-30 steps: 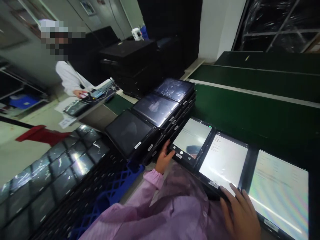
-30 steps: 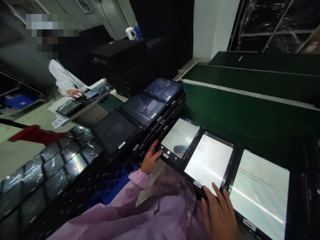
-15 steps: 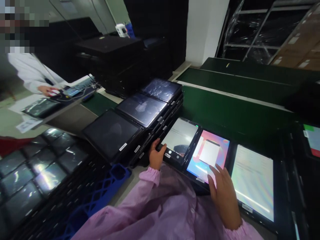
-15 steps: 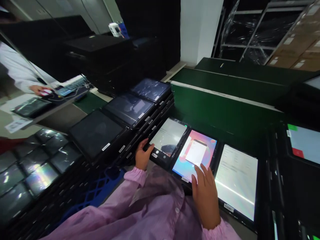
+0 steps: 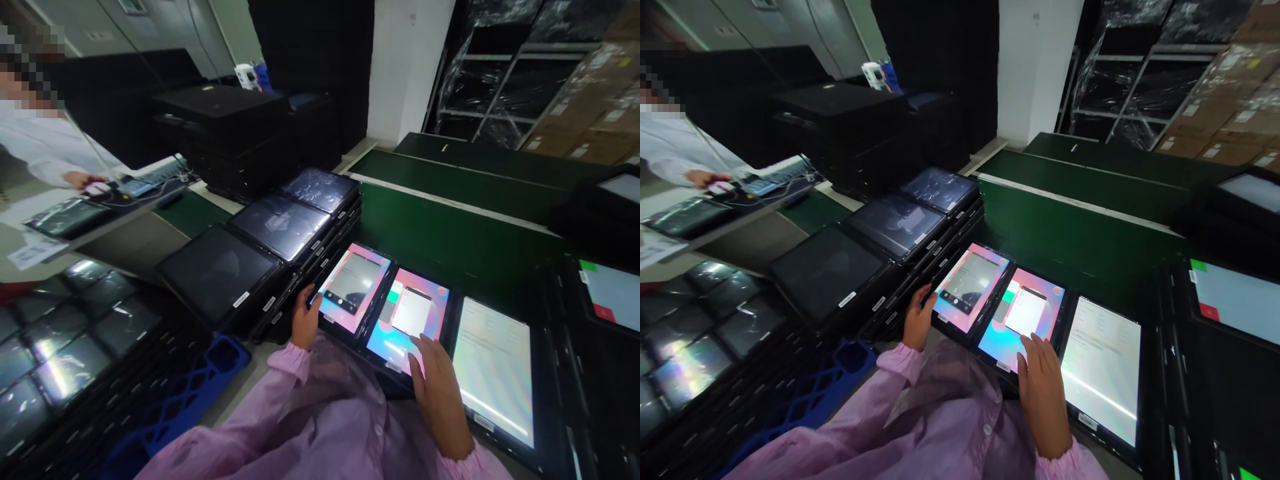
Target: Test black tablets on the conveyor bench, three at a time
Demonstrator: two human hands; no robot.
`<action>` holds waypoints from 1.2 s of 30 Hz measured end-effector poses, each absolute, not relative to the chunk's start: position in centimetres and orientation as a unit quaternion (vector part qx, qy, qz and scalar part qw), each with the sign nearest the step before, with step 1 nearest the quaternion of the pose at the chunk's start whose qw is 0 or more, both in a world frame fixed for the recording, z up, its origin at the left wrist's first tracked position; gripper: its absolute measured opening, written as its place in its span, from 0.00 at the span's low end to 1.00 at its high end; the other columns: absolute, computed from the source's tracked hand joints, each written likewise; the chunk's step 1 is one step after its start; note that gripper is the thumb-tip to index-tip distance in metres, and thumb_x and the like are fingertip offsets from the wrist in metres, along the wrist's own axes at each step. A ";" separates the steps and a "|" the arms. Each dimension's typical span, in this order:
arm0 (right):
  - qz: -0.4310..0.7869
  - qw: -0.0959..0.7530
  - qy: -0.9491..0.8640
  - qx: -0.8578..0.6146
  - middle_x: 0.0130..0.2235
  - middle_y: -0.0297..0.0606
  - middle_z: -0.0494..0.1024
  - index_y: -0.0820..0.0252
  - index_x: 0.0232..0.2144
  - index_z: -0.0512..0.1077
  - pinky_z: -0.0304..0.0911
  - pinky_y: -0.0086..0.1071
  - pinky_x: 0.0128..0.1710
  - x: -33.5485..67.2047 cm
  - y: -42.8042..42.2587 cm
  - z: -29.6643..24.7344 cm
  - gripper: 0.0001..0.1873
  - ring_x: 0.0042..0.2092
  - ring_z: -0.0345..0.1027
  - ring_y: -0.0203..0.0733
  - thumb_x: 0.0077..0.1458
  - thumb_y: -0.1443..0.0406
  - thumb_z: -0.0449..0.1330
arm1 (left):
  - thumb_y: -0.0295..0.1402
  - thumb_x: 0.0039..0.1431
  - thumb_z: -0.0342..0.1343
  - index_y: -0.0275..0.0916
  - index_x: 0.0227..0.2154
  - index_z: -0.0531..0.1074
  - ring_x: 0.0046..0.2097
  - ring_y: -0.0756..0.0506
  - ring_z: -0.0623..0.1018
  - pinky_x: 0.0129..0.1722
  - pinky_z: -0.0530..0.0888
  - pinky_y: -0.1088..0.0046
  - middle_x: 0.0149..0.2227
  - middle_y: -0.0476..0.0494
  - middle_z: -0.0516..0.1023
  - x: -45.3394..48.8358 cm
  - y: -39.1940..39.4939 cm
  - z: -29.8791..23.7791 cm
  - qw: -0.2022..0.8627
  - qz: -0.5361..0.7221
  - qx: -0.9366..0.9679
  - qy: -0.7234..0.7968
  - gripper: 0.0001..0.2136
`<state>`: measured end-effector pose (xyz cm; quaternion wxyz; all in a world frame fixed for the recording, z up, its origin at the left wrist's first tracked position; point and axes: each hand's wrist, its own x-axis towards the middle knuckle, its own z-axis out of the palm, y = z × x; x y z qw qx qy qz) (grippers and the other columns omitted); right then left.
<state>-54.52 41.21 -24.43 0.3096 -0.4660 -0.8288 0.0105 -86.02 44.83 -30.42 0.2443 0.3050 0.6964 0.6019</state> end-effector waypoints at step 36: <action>0.034 0.328 -0.793 -0.512 0.54 0.47 0.75 0.56 0.59 0.67 0.71 0.52 0.55 -51.8 40.9 -25.2 0.19 0.55 0.71 0.54 0.75 0.55 0.48 | 0.33 0.72 0.49 0.41 0.63 0.64 0.72 0.36 0.62 0.73 0.51 0.39 0.62 0.37 0.74 -82.4 43.2 -25.3 0.104 0.331 0.710 0.612 0.19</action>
